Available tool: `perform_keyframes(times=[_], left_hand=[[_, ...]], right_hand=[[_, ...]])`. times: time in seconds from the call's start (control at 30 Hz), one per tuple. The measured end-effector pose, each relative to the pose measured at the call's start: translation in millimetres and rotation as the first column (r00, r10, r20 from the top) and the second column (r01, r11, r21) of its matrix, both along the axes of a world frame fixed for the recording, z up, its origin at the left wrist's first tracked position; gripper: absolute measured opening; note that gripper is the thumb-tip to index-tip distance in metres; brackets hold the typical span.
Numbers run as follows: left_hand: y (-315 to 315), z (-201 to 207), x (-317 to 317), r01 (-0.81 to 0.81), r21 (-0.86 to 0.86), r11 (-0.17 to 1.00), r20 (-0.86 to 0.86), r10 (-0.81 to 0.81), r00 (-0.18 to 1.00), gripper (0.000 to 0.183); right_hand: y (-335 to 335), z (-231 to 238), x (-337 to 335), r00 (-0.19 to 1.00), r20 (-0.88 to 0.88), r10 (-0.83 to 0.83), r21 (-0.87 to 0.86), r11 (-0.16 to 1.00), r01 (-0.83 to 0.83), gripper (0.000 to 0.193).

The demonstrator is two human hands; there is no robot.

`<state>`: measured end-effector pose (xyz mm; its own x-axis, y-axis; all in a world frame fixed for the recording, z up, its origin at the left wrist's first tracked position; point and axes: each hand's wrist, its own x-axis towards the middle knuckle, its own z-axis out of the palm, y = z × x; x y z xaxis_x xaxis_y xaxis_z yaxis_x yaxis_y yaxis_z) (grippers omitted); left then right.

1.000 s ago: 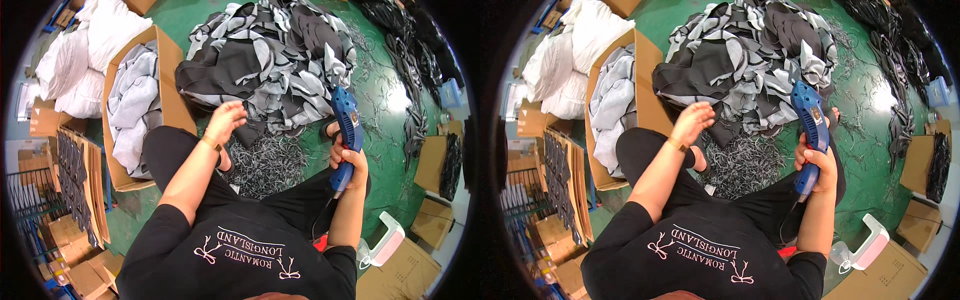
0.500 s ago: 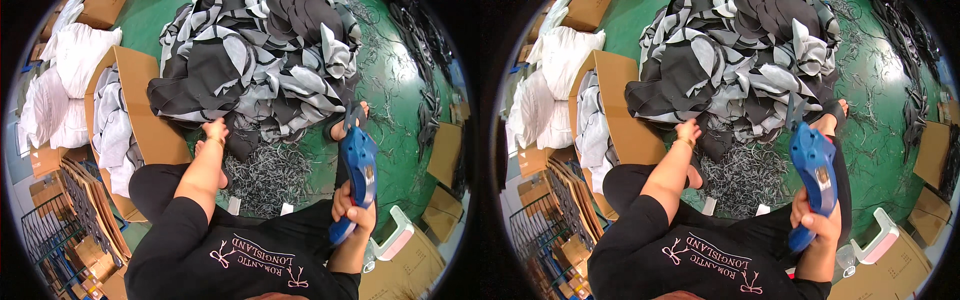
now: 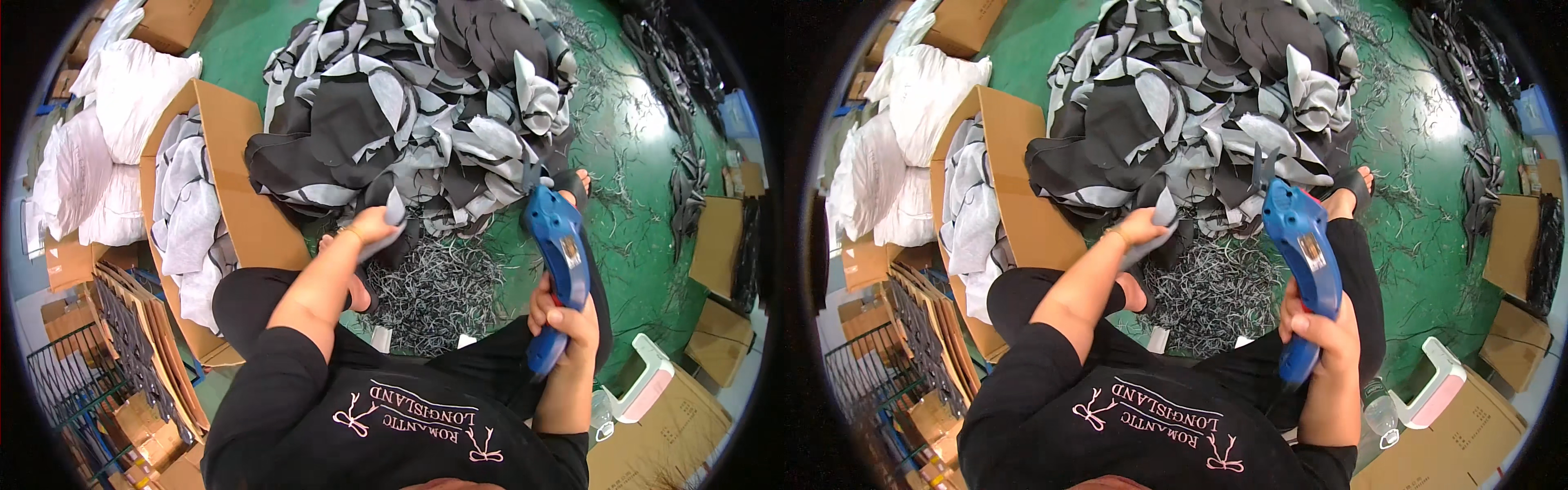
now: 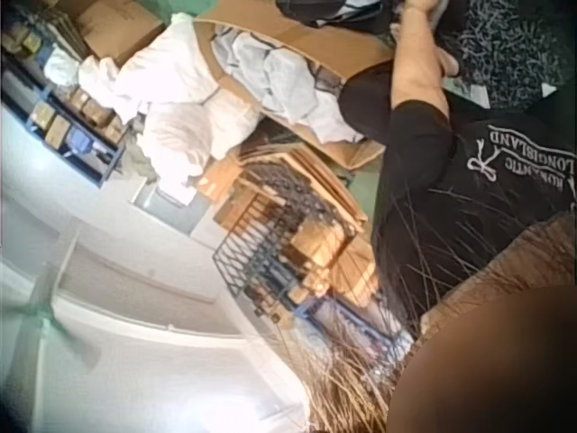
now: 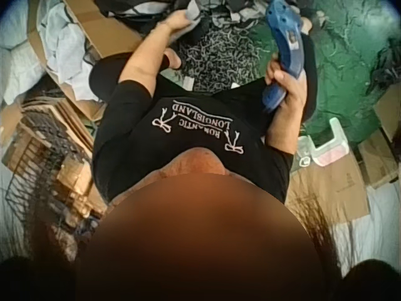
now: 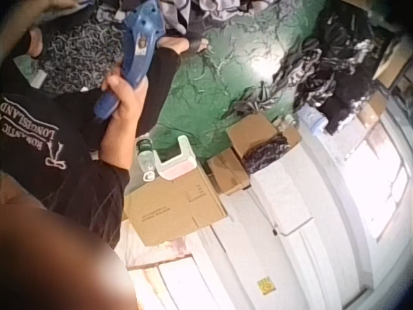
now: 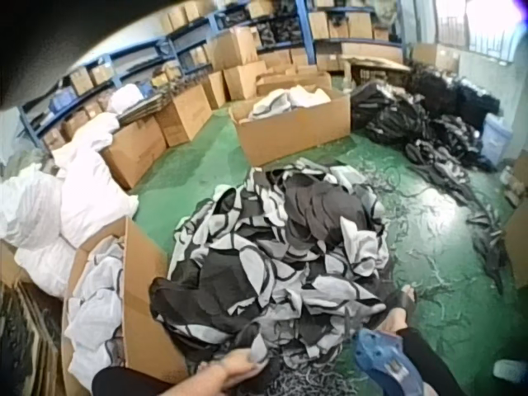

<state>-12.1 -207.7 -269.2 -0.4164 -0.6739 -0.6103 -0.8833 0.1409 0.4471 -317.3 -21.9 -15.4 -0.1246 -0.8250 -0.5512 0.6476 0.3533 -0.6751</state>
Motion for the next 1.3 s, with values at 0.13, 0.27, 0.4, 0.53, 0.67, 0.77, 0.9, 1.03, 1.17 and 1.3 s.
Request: perform_keyframes(times=[0.13,0.27,0.4,0.53,0.67,0.77,0.9,1.03,1.17,1.3], left_hand=[[45.3,32.7,-38.3,-0.462,0.321,0.827,-0.377,0.559,0.738,0.04],[86.3,99.8,-48.2,-0.326,0.872,0.366,-0.386,0.922,0.003,0.032],[130.8,159.9,-35.3,-0.015,0.916,0.4,-0.4,0.916,-0.037,0.03],[166.9,226.3,-31.8,0.094,0.864,0.495,-0.495,0.869,-0.029,0.026],[170.3,240.4,-4.2,-0.044,0.735,0.676,-0.656,0.727,0.201,0.03],[171.9,259.0,7.1,-0.065,0.696,0.715,-0.683,0.688,0.246,0.038],[173.8,261.1,15.5,-0.101,0.642,0.76,-0.722,0.644,0.252,0.041],[175.6,247.8,20.3,-0.191,0.726,0.66,-0.668,0.744,0.03,0.033],[178.2,243.3,23.0,-0.256,0.763,0.593,-0.634,0.763,-0.124,0.026],[183.4,249.9,18.4,-0.271,0.788,0.553,-0.611,0.754,-0.24,0.023]], right_hand=[[9.9,-12.0,4.7,0.996,-0.073,0.043,-0.056,0.997,-0.047,0.048],[22.0,-23.0,16.2,0.954,-0.287,0.087,-0.057,0.993,-0.108,0.045],[30.5,-22.1,47.7,0.878,-0.451,0.162,-0.109,0.966,-0.234,0.039],[35.2,-14.8,88.1,0.787,-0.567,0.244,-0.107,0.925,-0.364,0.055],[40.5,-8.2,103.3,0.793,-0.553,0.254,-0.146,0.908,-0.393,0.052],[44.4,-1.9,106.8,0.738,-0.629,0.246,-0.144,0.895,-0.422,0.045],[49.3,13.0,106.7,0.704,-0.673,0.226,-0.111,0.911,-0.398,0.041],[66.0,26.6,96.7,0.734,-0.632,0.248,-0.115,0.907,-0.406,0.038],[97.3,40.6,99.2,0.766,-0.551,0.331,-0.055,0.902,-0.429,0.038],[118.2,34.1,106.3,0.746,-0.524,0.41,0.017,0.881,-0.472,0.036]])
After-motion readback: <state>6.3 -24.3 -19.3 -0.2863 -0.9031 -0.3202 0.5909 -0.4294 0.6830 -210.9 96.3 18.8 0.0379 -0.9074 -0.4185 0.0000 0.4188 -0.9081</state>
